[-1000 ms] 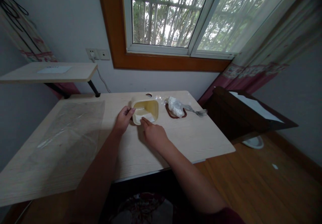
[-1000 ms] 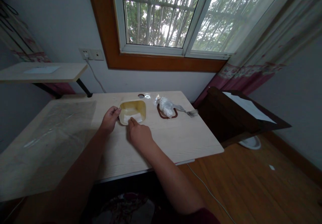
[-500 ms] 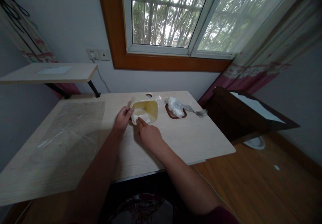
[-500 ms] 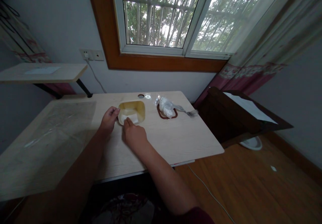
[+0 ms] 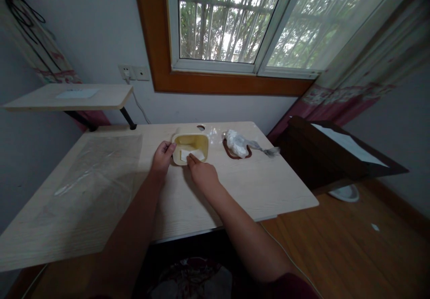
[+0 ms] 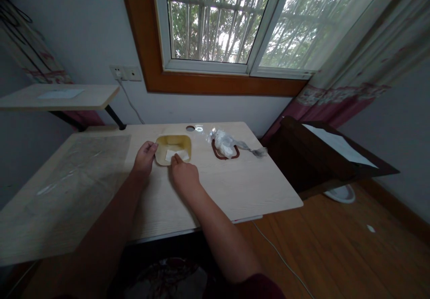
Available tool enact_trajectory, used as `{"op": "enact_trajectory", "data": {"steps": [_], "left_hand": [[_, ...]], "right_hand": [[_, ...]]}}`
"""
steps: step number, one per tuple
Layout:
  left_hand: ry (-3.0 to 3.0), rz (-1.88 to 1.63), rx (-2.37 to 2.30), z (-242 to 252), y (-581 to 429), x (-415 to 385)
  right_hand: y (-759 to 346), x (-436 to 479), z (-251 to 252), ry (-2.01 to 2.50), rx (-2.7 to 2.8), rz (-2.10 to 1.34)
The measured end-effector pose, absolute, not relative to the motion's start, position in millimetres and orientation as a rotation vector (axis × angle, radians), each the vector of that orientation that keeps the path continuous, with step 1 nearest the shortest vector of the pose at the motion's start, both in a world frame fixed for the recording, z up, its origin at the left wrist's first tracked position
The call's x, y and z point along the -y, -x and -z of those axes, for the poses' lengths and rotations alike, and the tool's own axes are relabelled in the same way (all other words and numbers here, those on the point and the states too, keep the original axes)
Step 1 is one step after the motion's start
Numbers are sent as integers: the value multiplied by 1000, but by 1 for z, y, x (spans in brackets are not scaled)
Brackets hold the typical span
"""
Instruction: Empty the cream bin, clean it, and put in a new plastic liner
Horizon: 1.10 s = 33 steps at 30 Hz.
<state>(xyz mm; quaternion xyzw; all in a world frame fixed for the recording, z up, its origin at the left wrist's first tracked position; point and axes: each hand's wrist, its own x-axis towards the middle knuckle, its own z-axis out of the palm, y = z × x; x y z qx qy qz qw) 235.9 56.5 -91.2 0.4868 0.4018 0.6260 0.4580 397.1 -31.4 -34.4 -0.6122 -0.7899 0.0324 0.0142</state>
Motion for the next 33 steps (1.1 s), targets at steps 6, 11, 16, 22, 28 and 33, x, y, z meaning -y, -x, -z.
{"op": "enact_trajectory", "data": {"steps": [6, 11, 16, 22, 28, 33], "left_hand": [[-1199, -1518, -1010, 92, -235, -57], [-1199, -1509, -1007, 94, -237, -57], [-1172, -1515, -1021, 99, -239, -60], [-1180, -1499, -1003, 101, -236, -62], [-1171, -1527, -1012, 95, -239, -58], [-1177, -1525, -1011, 91, -242, -55]], "right_hand": [[-379, 36, 41, 1741, 2448, -157], [-391, 37, 40, 1789, 2416, -170], [-404, 35, 34, 1919, 2386, -176], [-388, 43, 33, 1742, 2456, -202], [-399, 43, 27, 1865, 2407, -197], [-407, 40, 25, 1988, 2357, -181]]}}
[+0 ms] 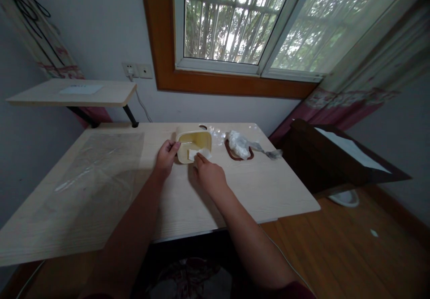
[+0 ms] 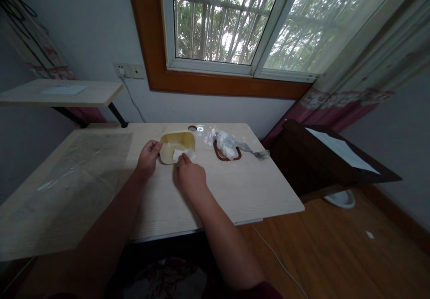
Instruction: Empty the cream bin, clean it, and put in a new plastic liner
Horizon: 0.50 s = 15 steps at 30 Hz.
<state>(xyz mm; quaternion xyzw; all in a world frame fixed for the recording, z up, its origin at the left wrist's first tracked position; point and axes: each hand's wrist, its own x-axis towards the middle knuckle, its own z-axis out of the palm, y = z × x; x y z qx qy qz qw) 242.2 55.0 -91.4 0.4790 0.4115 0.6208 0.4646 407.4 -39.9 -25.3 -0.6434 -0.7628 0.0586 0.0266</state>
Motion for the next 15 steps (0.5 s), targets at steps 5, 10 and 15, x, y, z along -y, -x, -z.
{"op": "enact_trajectory", "data": {"steps": [5, 10, 15], "left_hand": [[-1171, -1524, -1000, 86, -244, -51], [-1127, -1541, -985, 85, -244, -50], [-1110, -1579, -960, 89, -243, -53]], "right_hand": [[-395, 46, 28, 1861, 2426, -210], [-396, 48, 30, 1842, 2417, -200], [-401, 45, 29, 1852, 2416, -180]]}}
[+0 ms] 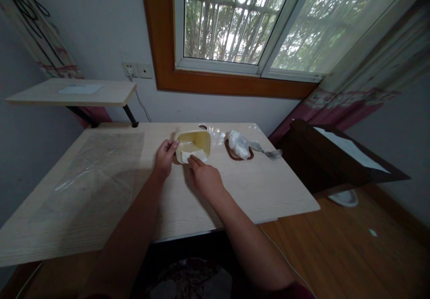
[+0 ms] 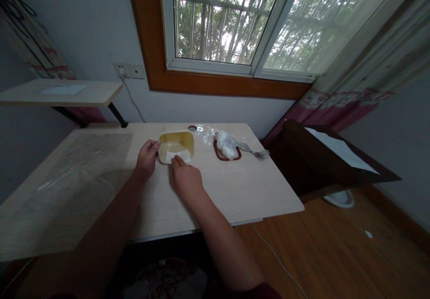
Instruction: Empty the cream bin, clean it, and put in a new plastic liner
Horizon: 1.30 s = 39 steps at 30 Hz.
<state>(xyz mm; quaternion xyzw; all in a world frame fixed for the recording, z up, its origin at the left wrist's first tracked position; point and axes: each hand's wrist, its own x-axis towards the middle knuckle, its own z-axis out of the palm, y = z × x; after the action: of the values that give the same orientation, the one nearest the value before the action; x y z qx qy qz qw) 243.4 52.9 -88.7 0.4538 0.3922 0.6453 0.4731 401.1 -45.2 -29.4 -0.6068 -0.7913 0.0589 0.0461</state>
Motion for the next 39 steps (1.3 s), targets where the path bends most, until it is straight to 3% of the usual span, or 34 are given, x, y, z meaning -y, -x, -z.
{"op": "enact_trajectory", "data": {"steps": [39], "left_hand": [[-1182, -1634, -1043, 87, -241, -54]], "right_hand": [[-395, 45, 23, 1766, 2417, -275]]}}
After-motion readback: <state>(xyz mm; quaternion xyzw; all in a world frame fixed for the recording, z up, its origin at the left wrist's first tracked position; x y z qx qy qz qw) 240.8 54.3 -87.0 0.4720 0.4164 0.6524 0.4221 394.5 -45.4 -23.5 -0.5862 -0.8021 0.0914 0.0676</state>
